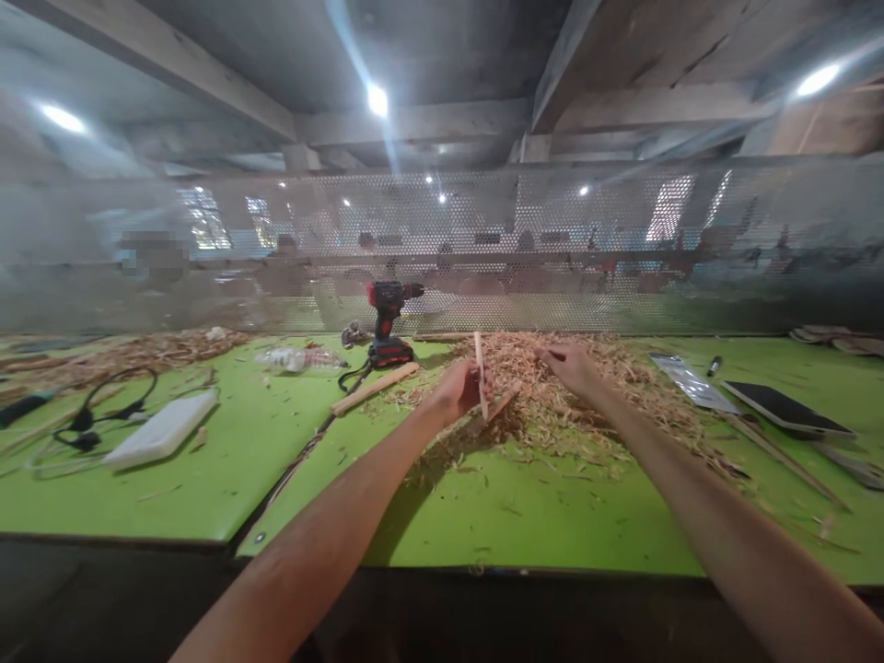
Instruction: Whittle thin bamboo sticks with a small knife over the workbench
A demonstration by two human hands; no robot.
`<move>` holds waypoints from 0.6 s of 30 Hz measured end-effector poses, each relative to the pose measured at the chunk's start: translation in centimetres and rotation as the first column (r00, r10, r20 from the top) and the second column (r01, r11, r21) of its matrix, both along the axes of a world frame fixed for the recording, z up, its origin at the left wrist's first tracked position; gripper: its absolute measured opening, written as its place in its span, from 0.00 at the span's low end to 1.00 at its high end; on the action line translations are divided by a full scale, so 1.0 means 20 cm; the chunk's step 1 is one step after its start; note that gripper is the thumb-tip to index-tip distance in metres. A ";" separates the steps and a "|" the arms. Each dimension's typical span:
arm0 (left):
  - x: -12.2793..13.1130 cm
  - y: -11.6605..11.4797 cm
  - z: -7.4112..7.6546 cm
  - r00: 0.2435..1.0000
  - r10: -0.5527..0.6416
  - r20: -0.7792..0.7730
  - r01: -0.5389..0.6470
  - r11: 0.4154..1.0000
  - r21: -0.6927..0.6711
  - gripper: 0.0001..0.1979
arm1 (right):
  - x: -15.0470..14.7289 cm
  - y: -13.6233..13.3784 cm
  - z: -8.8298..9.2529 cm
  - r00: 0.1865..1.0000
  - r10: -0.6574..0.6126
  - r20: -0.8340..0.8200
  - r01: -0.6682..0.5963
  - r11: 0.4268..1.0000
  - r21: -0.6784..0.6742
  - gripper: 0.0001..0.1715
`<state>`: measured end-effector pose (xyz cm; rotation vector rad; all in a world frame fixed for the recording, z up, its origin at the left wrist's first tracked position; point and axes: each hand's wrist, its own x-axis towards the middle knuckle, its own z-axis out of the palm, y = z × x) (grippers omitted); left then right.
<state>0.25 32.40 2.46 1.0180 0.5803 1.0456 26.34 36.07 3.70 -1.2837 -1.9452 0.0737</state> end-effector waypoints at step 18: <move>0.00 0.02 0.03 0.936 0.272 0.223 -0.265 0.962 -0.064 0.08 | -0.22 -0.22 0.08 0.911 0.300 -0.284 -0.412 0.705 -0.577 0.23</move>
